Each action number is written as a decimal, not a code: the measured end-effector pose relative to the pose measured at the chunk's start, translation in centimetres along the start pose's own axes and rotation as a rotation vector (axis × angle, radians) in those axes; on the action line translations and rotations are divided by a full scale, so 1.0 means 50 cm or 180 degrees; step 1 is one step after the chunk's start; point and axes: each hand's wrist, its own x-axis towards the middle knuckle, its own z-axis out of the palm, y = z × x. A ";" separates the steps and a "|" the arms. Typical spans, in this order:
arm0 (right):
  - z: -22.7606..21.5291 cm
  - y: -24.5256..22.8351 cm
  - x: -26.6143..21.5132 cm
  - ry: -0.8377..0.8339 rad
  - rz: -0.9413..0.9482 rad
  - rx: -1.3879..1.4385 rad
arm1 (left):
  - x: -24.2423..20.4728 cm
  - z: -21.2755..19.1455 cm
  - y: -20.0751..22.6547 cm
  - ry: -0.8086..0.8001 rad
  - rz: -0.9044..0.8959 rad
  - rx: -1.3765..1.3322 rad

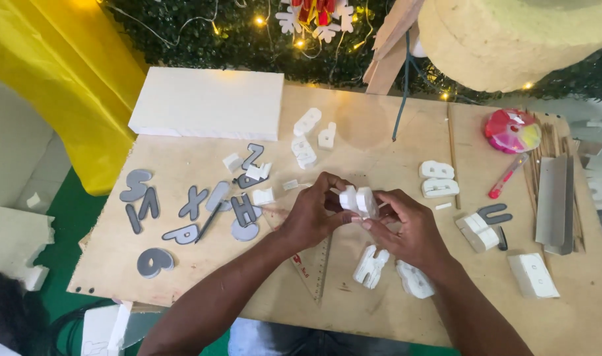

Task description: Assembling small white foam blocks and organizing foam letters on a wooden work surface.

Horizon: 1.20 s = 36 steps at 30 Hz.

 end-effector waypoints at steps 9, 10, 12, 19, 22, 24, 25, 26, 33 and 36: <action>0.006 -0.001 -0.004 -0.0091 -0.0182 -0.0231 | -0.002 0.006 -0.006 -0.0100 -0.0160 -0.0114; 0.007 -0.002 -0.004 -0.0102 -0.0192 -0.0231 | -0.003 0.004 0.002 -0.0085 -0.0159 -0.0114; 0.009 -0.001 -0.006 -0.0084 -0.0178 -0.0298 | -0.005 0.002 0.018 -0.0122 -0.0177 -0.0047; 0.023 -0.006 -0.004 -0.0121 -0.0331 -0.0524 | -0.008 -0.002 0.036 -0.0078 -0.0364 0.0165; 0.019 0.006 -0.009 -0.0167 -0.0338 -0.0547 | 0.001 -0.027 0.043 0.0010 -0.0270 0.0225; 0.011 0.002 -0.014 -0.0231 -0.0236 -0.0468 | 0.017 -0.053 0.036 0.0336 0.0092 0.0547; 0.006 0.001 -0.013 -0.0225 -0.0235 -0.0467 | 0.025 -0.072 0.033 0.0330 0.0094 0.0550; 0.002 -0.001 -0.013 -0.0319 -0.0216 -0.0480 | 0.033 -0.091 0.030 0.0556 0.0205 0.0707; -0.028 -0.027 -0.006 -0.0629 0.0184 -0.0627 | 0.074 -0.174 0.036 0.1454 -0.0484 0.1064; -0.031 -0.024 -0.010 -0.0664 0.0299 -0.0571 | 0.091 -0.170 0.051 0.1453 -0.0818 0.1144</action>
